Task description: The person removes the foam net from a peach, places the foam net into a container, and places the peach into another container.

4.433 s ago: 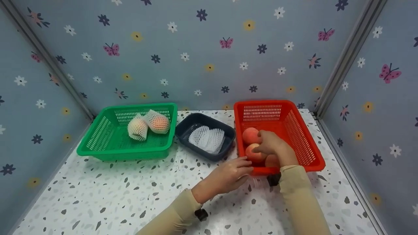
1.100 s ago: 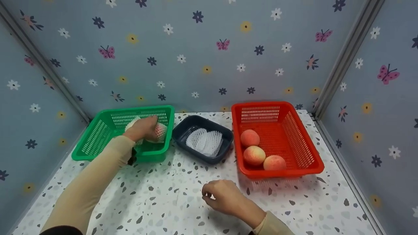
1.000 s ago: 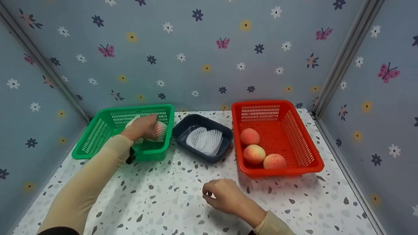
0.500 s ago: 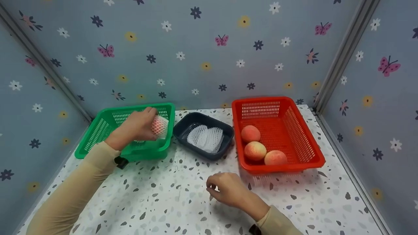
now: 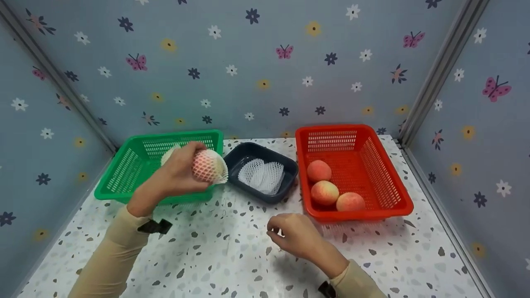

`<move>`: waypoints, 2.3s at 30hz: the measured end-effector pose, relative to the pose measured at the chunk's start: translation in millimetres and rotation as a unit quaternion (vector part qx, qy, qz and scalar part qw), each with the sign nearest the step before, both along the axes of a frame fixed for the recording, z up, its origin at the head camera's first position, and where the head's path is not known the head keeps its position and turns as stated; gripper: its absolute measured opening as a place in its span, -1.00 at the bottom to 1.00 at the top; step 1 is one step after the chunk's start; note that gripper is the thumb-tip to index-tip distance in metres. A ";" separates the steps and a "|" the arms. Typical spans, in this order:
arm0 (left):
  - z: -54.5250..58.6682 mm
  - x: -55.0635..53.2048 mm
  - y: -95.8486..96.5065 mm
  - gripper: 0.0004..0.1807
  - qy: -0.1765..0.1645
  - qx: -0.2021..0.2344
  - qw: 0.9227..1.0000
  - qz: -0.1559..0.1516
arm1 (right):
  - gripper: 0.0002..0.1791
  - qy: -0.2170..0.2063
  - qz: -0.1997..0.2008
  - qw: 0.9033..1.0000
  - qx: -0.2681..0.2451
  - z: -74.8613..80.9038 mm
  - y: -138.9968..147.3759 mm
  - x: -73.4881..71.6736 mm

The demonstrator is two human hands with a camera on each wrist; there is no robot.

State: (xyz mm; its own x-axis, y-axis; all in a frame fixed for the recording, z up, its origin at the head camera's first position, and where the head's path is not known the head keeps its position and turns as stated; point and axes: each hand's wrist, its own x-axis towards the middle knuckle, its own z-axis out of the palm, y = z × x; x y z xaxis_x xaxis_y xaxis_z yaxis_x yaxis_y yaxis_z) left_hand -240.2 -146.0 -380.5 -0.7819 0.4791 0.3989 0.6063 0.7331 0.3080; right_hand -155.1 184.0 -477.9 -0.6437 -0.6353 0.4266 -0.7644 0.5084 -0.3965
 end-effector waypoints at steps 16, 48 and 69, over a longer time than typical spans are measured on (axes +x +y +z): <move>-82.1 35.5 47.8 -0.16 -0.212 0.315 0.925 -0.028 | -0.85 0.011 -0.001 0.999 -0.049 13.2 13.1 -9.3; -163.1 35.4 95.1 -0.24 -0.339 0.329 0.880 -0.041 | -0.81 -0.019 -0.021 0.998 -0.057 2.2 16.4 -9.8; -172.4 32.6 94.8 -0.24 -0.344 0.304 0.887 -0.056 | -0.83 -0.020 -0.027 0.998 -0.052 -0.8 18.2 -7.4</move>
State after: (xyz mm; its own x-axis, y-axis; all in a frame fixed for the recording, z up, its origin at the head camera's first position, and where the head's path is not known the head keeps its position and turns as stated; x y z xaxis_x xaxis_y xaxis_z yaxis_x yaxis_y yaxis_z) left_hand -207.6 -51.2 -552.9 -0.9016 0.4290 0.0562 0.1796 0.2529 0.9507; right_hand -162.4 202.3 -478.7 -0.6931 -0.5537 0.4615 -0.7201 0.5024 -0.4787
